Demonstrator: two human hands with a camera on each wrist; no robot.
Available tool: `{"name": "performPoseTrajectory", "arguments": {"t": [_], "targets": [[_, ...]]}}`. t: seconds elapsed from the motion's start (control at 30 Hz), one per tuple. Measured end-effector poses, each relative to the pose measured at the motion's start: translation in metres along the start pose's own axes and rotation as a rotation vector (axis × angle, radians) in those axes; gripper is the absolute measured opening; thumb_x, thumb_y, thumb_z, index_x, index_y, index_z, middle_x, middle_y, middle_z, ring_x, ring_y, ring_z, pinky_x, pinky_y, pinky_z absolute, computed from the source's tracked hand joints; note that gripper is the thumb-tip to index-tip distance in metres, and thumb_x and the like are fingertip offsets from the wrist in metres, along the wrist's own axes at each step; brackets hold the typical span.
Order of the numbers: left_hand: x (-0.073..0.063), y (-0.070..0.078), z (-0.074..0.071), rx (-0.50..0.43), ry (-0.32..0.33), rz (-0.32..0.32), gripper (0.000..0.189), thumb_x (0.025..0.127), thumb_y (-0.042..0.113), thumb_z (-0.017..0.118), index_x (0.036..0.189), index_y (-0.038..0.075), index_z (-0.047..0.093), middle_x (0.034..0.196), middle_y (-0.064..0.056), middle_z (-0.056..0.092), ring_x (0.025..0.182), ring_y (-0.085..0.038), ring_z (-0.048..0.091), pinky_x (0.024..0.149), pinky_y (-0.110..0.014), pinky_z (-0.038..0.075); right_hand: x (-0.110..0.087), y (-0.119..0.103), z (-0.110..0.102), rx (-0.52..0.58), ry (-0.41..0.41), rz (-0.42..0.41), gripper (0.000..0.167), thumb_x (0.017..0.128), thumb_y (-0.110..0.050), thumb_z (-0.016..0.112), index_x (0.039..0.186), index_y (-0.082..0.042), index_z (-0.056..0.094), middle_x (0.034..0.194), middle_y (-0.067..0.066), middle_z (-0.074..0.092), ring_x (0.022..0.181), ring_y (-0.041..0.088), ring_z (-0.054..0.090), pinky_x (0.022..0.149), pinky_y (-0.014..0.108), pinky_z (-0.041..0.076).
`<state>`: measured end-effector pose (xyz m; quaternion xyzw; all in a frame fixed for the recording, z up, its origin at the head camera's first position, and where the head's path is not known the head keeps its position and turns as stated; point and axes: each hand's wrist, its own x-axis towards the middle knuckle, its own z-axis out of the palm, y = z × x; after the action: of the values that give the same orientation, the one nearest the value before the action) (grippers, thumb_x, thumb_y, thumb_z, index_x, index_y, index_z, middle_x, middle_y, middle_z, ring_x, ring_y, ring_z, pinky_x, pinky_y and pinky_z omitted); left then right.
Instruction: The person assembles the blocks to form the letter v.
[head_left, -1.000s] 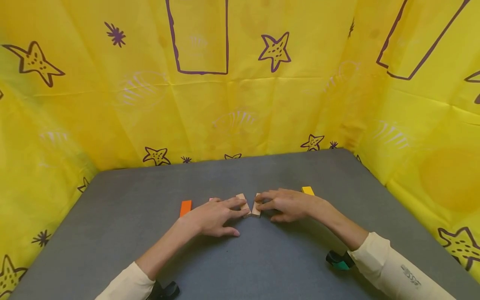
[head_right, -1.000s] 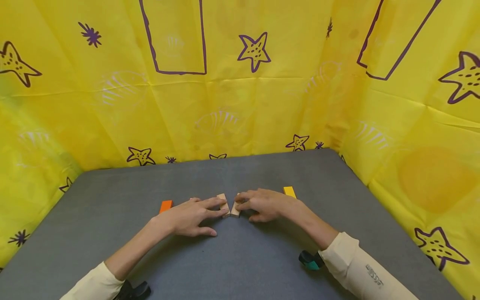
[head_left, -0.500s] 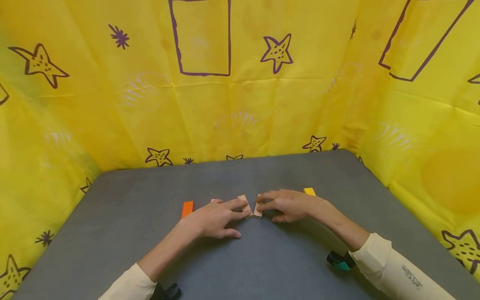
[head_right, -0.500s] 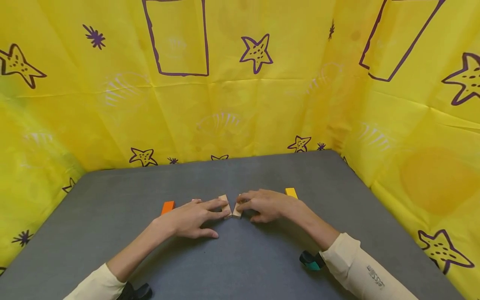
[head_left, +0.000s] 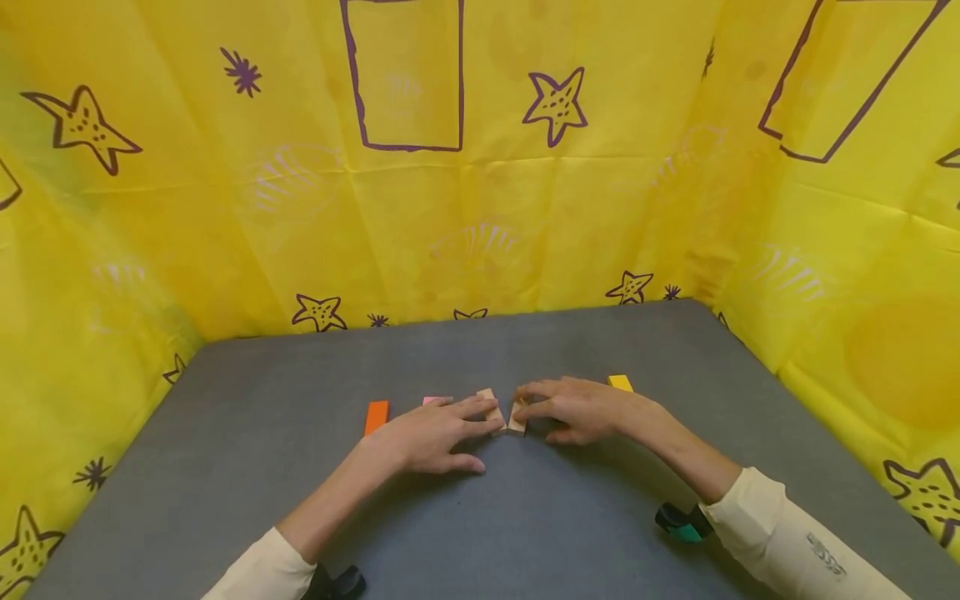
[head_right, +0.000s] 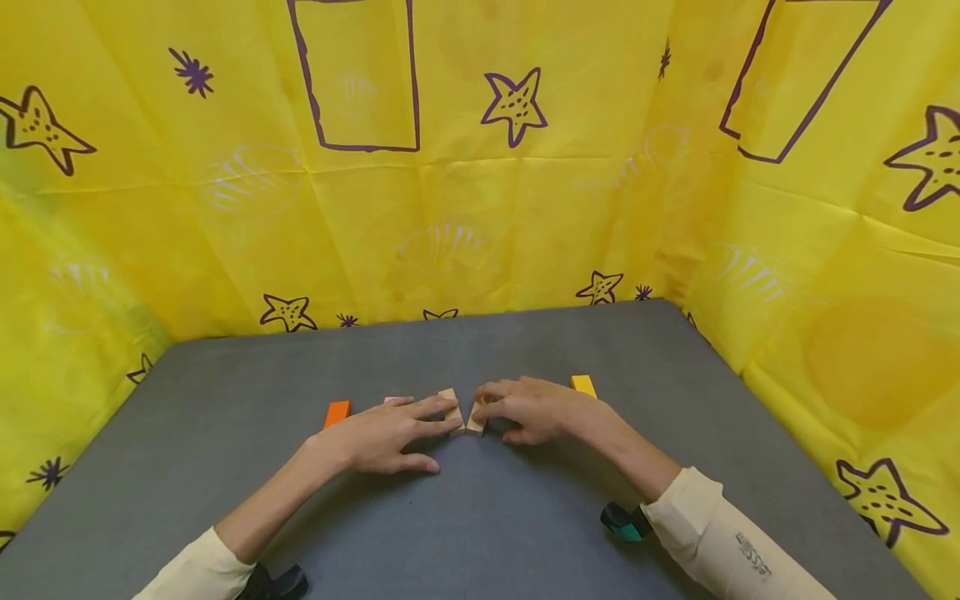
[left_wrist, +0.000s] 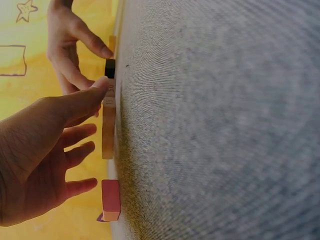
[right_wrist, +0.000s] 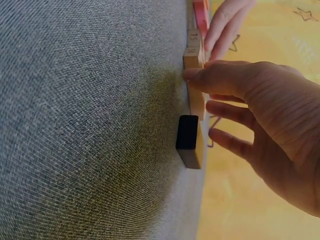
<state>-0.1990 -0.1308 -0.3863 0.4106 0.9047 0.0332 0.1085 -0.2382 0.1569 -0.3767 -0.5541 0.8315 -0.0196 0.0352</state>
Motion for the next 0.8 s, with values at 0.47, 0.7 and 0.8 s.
{"name": "performPoseTrajectory", "arguments": {"t": [0.47, 0.7, 0.8], "targets": [[0.0011, 0.0019, -0.0005, -0.027, -0.048, 0.002, 0.074, 0.100, 0.055, 0.063, 0.163, 0.024, 0.038, 0.176, 0.000, 0.026, 0.151, -0.019, 0.048, 0.130, -0.056, 0.028, -0.0005, -0.0010, -0.0013, 0.007, -0.026, 0.033, 0.044, 0.094, -0.019, 0.079, 0.137, -0.022, 0.068, 0.150, 0.009, 0.060, 0.137, 0.032, 0.060, 0.107, 0.054, 0.054], [0.0009, 0.0005, -0.0020, -0.031, -0.045, 0.017, 0.075, 0.100, 0.054, 0.064, 0.163, 0.025, 0.037, 0.175, 0.000, 0.027, 0.159, -0.020, 0.036, 0.130, -0.058, 0.026, 0.0006, -0.0002, -0.0031, 0.020, -0.037, 0.042, 0.044, 0.094, -0.019, 0.079, 0.136, -0.022, 0.068, 0.151, 0.009, 0.060, 0.137, 0.032, 0.060, 0.108, 0.054, 0.054], [0.0017, 0.0001, -0.0046, -0.047, -0.053, 0.015, 0.076, 0.100, 0.055, 0.063, 0.164, 0.024, 0.036, 0.176, -0.001, 0.026, 0.163, -0.020, 0.027, 0.132, -0.059, 0.020, -0.0003, 0.0007, -0.0076, 0.049, -0.050, 0.069, 0.044, 0.095, -0.019, 0.078, 0.138, -0.023, 0.067, 0.153, 0.008, 0.059, 0.139, 0.031, 0.058, 0.111, 0.056, 0.051]]}}
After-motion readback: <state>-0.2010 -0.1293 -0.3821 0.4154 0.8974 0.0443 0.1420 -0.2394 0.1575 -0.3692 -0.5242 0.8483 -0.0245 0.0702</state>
